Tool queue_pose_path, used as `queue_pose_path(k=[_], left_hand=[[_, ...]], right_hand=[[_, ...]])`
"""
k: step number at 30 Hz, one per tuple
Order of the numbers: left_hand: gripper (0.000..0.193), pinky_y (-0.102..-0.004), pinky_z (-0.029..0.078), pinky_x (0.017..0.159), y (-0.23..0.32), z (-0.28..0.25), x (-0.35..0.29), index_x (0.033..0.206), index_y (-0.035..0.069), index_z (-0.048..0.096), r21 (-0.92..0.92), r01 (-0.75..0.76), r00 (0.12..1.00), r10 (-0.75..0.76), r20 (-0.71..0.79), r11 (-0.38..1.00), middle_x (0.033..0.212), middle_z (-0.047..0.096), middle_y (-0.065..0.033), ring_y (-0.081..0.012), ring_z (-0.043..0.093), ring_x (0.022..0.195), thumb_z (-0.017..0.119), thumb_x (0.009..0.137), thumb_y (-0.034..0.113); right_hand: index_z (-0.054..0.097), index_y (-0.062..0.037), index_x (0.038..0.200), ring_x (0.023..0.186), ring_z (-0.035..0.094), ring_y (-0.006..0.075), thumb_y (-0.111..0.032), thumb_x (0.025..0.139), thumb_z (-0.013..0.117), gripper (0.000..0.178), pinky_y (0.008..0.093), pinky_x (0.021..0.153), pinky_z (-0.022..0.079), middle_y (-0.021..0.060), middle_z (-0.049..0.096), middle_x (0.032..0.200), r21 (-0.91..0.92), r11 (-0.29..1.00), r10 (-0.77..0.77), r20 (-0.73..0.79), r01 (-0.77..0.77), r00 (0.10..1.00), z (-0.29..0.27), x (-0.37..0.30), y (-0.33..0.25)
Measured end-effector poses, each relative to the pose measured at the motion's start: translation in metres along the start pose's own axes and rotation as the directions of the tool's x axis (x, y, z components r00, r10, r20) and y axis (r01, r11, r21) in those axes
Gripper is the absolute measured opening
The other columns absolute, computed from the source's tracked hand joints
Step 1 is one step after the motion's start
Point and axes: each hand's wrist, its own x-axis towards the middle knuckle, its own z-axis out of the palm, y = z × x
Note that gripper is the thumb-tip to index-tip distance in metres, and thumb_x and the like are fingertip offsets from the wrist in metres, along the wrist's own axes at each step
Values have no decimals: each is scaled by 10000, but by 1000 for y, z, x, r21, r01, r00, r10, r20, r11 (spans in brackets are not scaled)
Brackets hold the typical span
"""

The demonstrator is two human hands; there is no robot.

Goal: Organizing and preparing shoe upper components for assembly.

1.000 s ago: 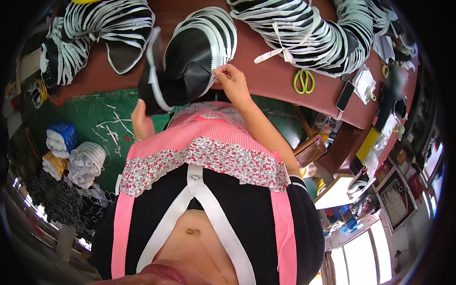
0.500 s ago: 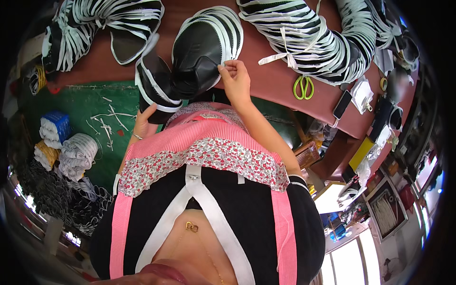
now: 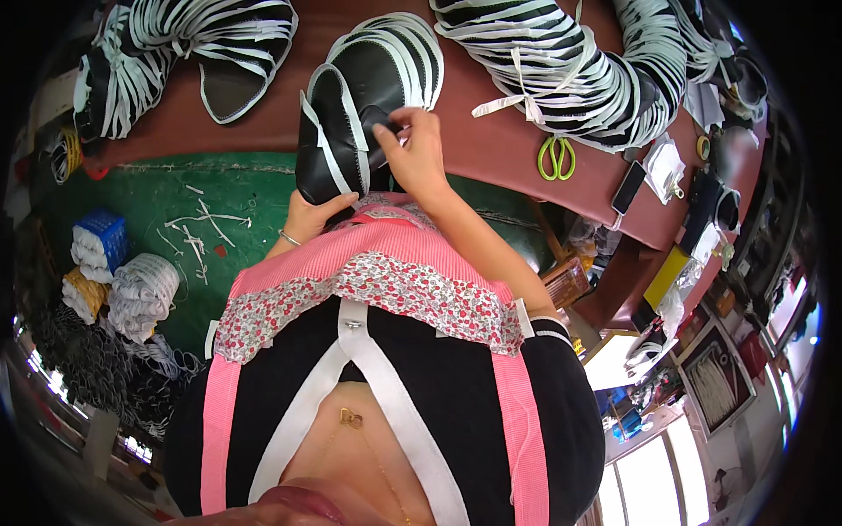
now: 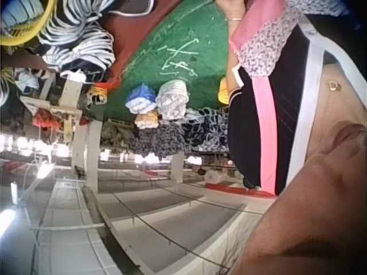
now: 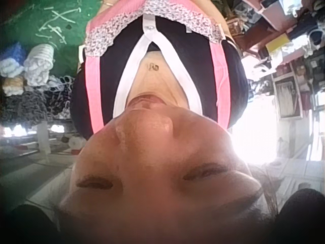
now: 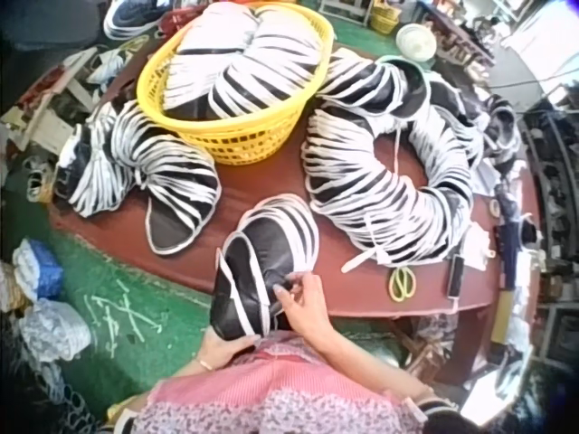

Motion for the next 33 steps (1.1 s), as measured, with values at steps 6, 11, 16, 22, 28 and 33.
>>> queue_pose_path(k=[6, 11, 16, 22, 28, 33], left_hand=[[399, -279, 507, 788, -1, -2, -1, 1059, -20, 643, 123, -5, 1000, 9, -28, 992, 1009, 674, -77, -144, 636, 882, 799, 703, 72], [451, -349, 499, 871, 14, -18, -17, 1197, -13, 555, -469, 111, 970, -198, -139, 876, 1067, 642, -102, -214, 632, 955, 681, 764, -9], [500, -363, 480, 924, 11, -48, -20, 1276, 0, 481, -541, 74, 985, -145, -90, 838, 1162, 602, -109, -226, 601, 1048, 618, 797, -38], [541, -355, 463, 934, -11, -33, -10, 1279, 11, 496, -259, 37, 992, -67, -107, 965, 1170, 606, -103, -218, 598, 1041, 677, 769, -5], [533, -403, 465, 963, -1, -65, -16, 1339, 22, 422, -626, 174, 976, -217, 7, 760, 1242, 562, -131, -260, 575, 1114, 581, 831, 3], [618, -359, 446, 958, 14, -45, -20, 1312, 17, 459, -296, 220, 975, -198, 101, 930, 1229, 570, -104, -219, 574, 1086, 705, 744, 4]], right_hand=[[597, -11, 1086, 836, 555, 158, -154, 832, 655, 296, 275, 768, 463, 107, 562, 985, 169, 985, 18, 70, -29, 997, -6, 13, 7], [614, -27, 1088, 776, 558, 124, -100, 829, 647, 272, 257, 728, 464, 71, 592, 912, 136, 984, -114, -46, 119, 992, -13, 14, 10], [611, 21, 1014, 755, 557, 107, -108, 815, 691, 250, 236, 677, 462, 62, 599, 856, 367, 904, 236, 0, -220, 972, -16, 35, 31], [610, 2, 945, 770, 591, 85, -64, 858, 651, 117, 218, 710, 469, 30, 639, 838, 480, 842, -27, 493, -245, 870, 2, 3, -17], [597, 3, 1070, 745, 569, 124, -166, 816, 697, 321, 265, 695, 478, 57, 607, 832, 139, 984, 127, -132, -109, 983, -12, 49, 56], [568, 8, 1012, 743, 566, 104, -120, 835, 688, 249, 219, 639, 458, 40, 610, 822, 175, 955, 228, 79, -238, 971, -8, 41, 27]])
